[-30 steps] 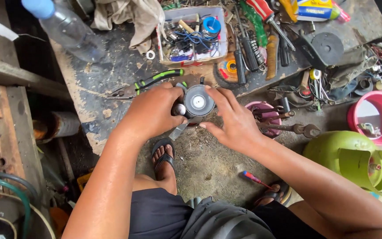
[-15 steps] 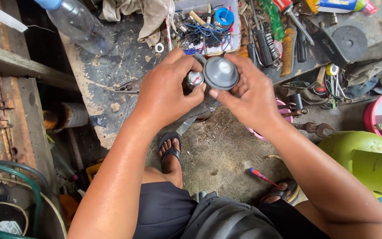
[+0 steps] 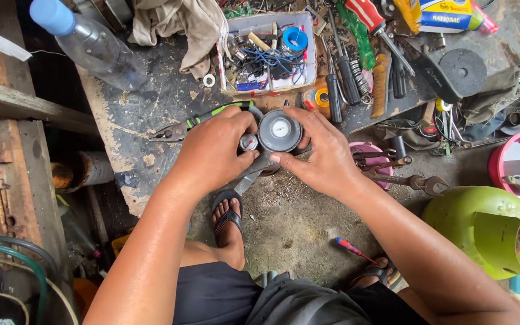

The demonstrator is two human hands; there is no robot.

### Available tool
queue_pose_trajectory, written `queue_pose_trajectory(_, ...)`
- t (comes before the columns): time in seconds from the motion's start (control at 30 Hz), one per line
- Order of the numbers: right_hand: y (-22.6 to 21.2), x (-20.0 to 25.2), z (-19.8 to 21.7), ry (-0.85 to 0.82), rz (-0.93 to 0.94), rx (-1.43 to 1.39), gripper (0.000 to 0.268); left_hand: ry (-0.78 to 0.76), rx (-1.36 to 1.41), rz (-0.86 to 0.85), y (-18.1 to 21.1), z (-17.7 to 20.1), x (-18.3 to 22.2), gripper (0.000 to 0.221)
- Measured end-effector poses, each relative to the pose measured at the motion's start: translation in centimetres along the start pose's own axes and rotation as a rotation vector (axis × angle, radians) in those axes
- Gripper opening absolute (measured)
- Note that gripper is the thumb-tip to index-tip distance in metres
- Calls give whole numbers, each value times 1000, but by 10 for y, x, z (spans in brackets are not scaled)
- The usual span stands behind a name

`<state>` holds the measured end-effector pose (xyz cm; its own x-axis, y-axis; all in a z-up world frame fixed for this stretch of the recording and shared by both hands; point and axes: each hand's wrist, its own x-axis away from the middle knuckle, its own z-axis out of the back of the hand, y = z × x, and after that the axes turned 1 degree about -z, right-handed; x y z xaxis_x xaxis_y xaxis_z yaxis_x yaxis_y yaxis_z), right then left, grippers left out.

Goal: Repairing or assembling electronic components at a workbench, involving handling a small speaker, its packaging, and using pliers.

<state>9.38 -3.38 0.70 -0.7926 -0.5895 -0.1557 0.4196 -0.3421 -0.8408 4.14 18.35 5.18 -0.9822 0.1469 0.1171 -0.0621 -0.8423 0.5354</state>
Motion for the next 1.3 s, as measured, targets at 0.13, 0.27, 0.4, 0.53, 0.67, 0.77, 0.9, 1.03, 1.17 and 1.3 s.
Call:
queue_pose_trajectory(0.13,12,-1,-4,12,48,40,71,-27,-34,41,2,5,-1,27)
queue_pose_trajectory(0.27,9,-3,-1,22,83,-2,69,-79,-47,81,4,8,-2,30)
queue_pose_trajectory(0.4,13,-4,0,34,67,-15,72,-108,-67,97,10,15,-1,34)
queue_pose_trajectory(0.53,19,-3,3,31,61,-74,75,-91,22,117,18,34,-1,31)
queue_pose_trajectory(0.67,28,-1,1,26,68,-137,79,157,137,83,2,32,-11,19)
queue_pose_trajectory(0.77,34,3,3,27,86,-161,82,346,44,91,-9,25,-21,29)
queue_pose_trajectory(0.9,40,8,6,19,93,-194,81,342,29,161,-15,16,-33,26)
queue_pose_trajectory(1.03,49,12,8,21,84,-248,77,311,11,206,-18,13,-41,24)
queue_pose_trajectory(1.17,55,15,7,13,79,-268,73,358,51,150,-29,5,-48,13)
queue_pose_trajectory(1.3,56,14,7,19,74,-294,72,455,159,85,-30,4,-54,14)
